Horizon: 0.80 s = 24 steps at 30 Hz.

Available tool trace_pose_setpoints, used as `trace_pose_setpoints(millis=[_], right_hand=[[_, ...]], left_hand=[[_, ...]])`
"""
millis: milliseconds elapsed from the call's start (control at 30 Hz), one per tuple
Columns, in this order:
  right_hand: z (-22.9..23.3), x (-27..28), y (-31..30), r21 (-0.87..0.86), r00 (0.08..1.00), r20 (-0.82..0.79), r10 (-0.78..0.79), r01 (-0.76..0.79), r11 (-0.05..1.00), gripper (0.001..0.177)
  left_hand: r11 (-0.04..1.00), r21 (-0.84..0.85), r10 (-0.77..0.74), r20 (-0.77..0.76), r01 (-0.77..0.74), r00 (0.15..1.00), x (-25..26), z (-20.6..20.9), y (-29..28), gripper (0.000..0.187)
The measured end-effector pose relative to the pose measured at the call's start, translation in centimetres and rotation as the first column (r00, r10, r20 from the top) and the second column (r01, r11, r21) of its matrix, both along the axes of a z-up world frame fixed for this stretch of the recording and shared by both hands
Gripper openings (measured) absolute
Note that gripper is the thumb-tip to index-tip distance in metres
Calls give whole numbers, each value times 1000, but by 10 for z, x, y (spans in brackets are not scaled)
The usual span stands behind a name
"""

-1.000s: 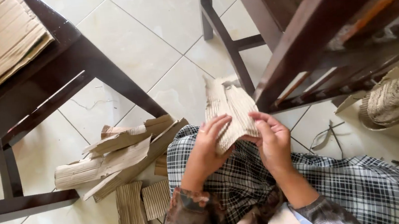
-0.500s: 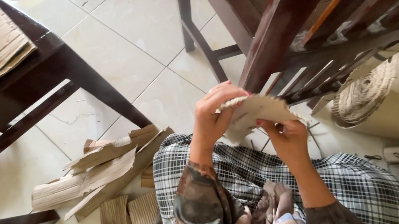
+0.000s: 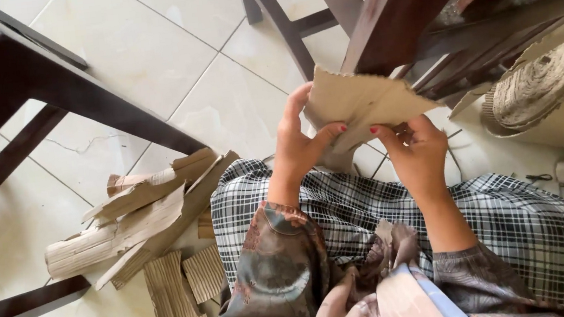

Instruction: Wrapping a chair leg with corrugated cardboard and securing it with string for protection.

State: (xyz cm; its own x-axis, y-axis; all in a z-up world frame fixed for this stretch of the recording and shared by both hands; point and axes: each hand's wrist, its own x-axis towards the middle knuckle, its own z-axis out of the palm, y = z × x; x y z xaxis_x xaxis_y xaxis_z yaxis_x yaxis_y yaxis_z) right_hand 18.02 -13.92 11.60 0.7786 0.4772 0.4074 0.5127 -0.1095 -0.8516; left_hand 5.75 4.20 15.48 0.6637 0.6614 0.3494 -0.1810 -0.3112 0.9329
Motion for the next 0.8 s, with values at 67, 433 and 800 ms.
trace_pose_setpoints(millis=[67,433,800], right_hand=[[-8,5,-2,8,1000,-30,3,-3,1000,27],[-46,10,-37,-89,969,-242,50,-73,993,37],[-242,3,-31,-829,1000,17,16,6,559,24]], left_hand=[[1000,18,-13,-8,14,1000,4,-7,3,82],[999,35,-24,-136,29,990,-1,-20,-15,127],[984,-78,136,-249,-160,959,29,-52,-38,118]])
